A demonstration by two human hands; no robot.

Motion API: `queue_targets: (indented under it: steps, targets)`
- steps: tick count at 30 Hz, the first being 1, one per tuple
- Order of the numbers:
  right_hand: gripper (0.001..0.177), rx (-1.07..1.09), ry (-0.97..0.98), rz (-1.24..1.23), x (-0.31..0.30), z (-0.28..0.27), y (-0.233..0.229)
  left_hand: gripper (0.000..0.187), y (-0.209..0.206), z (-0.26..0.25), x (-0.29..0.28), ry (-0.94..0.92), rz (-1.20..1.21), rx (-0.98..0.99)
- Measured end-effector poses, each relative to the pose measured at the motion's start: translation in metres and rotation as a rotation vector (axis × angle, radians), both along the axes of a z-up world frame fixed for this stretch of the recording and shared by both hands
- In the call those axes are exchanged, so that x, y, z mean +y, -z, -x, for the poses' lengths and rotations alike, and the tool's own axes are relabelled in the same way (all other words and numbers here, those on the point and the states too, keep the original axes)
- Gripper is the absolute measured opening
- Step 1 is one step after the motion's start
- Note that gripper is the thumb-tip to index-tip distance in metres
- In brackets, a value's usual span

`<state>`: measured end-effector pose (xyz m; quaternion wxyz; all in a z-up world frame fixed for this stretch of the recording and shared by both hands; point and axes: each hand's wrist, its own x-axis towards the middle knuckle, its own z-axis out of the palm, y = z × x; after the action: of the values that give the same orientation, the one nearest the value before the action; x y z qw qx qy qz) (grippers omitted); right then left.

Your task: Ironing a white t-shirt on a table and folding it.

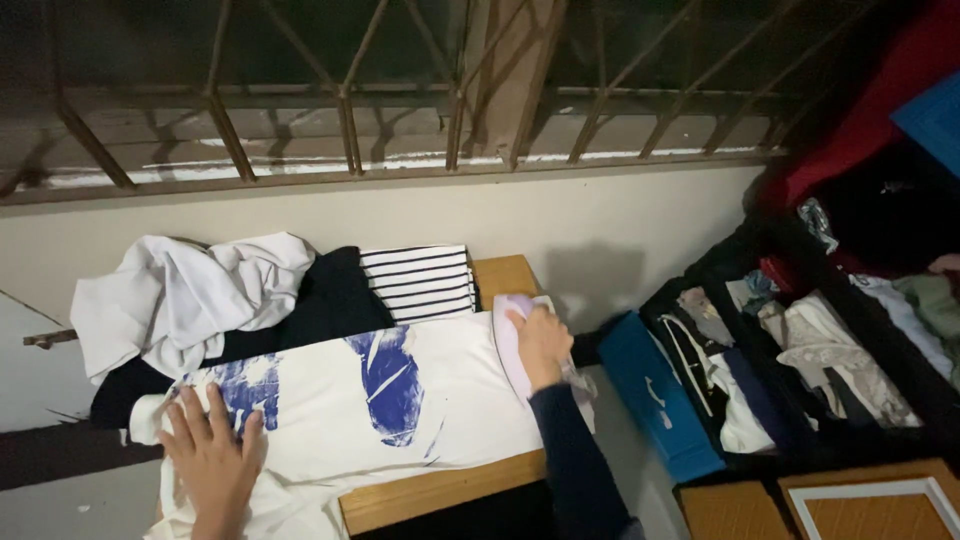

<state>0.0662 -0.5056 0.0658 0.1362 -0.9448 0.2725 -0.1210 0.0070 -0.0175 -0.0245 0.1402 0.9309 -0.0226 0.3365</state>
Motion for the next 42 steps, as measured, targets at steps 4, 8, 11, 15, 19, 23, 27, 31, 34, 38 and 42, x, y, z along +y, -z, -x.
queue_targets:
  steps: [4,8,11,15,19,23,27,31,34,38,42]
  targets:
    - [0.056,0.045,0.011,-0.051,-0.004,-0.027,0.001,0.076,0.001,0.003,0.000,-0.037,-0.012,0.034]
    - [0.055,-0.033,-0.134,0.007,-0.010,-0.006,0.009,0.076,-0.002,0.003,-0.002,-0.014,0.015,0.006]
    - [0.059,0.008,-0.065,0.051,0.000,0.024,0.000,0.075,-0.002,-0.001,-0.002,-0.021,0.022,0.008]
    - [0.063,0.088,0.157,0.148,-0.007,0.017,0.019,0.077,0.001,0.001,0.000,-0.008,0.021,0.031]
    - [0.057,0.041,0.113,0.198,-0.037,-0.020,0.048,0.077,-0.001,0.000,-0.002,-0.023,0.006,0.047]
    - [0.059,-0.061,0.044,0.238,-0.040,-0.009,0.037,0.076,0.001,0.004,-0.002,-0.021,0.009,0.034]
    - [0.059,0.111,0.067,-0.012,-0.020,0.040,-0.005,0.079,-0.001,0.001,-0.001,-0.024,0.011,0.035]
    - [0.059,0.156,0.104,-0.028,-0.012,0.049,-0.016,0.077,0.010,-0.004,0.002,-0.037,0.009,0.027]
    - [0.059,0.127,0.116,0.017,-0.022,0.030,-0.002,0.077,0.008,0.000,0.003,-0.032,0.008,0.042]
    - [0.060,0.060,0.076,0.144,-0.038,0.003,0.015,0.078,0.003,0.001,0.000,-0.037,0.002,0.068]
    - [0.061,0.084,-0.005,0.048,-0.048,0.020,0.004,0.075,-0.002,0.002,-0.004,0.003,0.032,0.002]
